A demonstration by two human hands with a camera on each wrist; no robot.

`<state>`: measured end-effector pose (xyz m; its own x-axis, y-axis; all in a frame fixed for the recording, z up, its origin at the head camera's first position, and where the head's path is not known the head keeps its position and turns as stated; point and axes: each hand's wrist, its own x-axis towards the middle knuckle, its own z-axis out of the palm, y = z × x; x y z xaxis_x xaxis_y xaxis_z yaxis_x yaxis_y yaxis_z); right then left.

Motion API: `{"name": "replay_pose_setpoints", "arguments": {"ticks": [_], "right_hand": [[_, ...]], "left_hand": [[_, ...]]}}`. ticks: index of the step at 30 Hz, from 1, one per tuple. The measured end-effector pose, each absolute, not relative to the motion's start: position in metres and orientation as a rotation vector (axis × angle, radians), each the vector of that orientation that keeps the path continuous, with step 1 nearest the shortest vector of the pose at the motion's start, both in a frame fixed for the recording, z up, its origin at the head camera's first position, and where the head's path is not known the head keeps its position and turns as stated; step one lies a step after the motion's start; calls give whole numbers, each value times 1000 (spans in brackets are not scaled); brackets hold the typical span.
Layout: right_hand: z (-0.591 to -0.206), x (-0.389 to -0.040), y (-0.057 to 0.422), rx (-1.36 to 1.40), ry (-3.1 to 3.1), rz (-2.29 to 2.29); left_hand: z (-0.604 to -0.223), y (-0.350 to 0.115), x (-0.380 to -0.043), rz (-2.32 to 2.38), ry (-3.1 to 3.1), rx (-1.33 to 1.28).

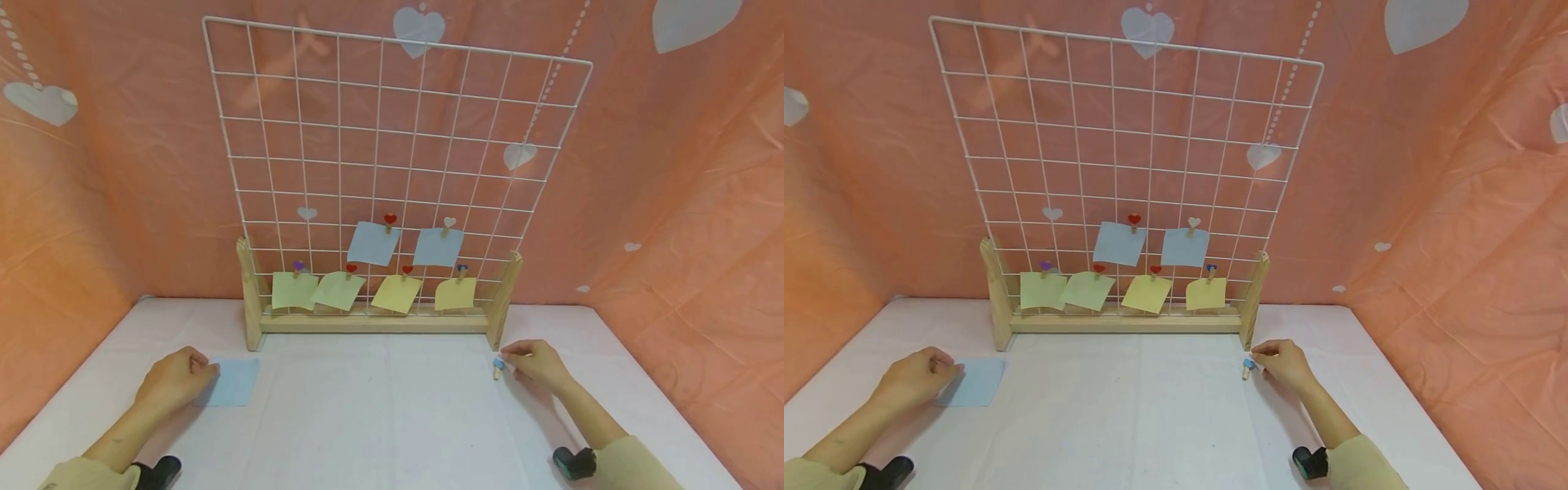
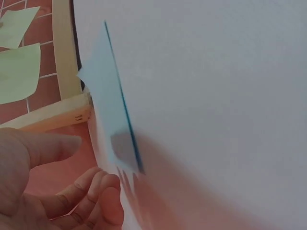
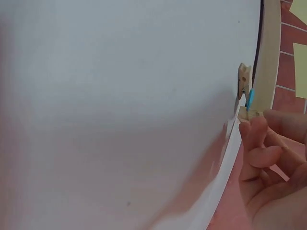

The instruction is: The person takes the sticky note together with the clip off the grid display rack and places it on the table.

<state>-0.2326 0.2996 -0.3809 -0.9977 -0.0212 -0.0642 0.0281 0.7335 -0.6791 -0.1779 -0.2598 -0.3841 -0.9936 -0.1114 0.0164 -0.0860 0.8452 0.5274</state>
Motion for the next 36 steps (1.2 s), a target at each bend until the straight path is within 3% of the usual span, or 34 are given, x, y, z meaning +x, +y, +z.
{"name": "replay_pose_setpoints", "arguments": {"ticks": [36], "right_hand": [[-342,-244,260,-158,2973,-1373]], "left_hand": [[-344,-191,-196,-791,-2701,-92]]}}
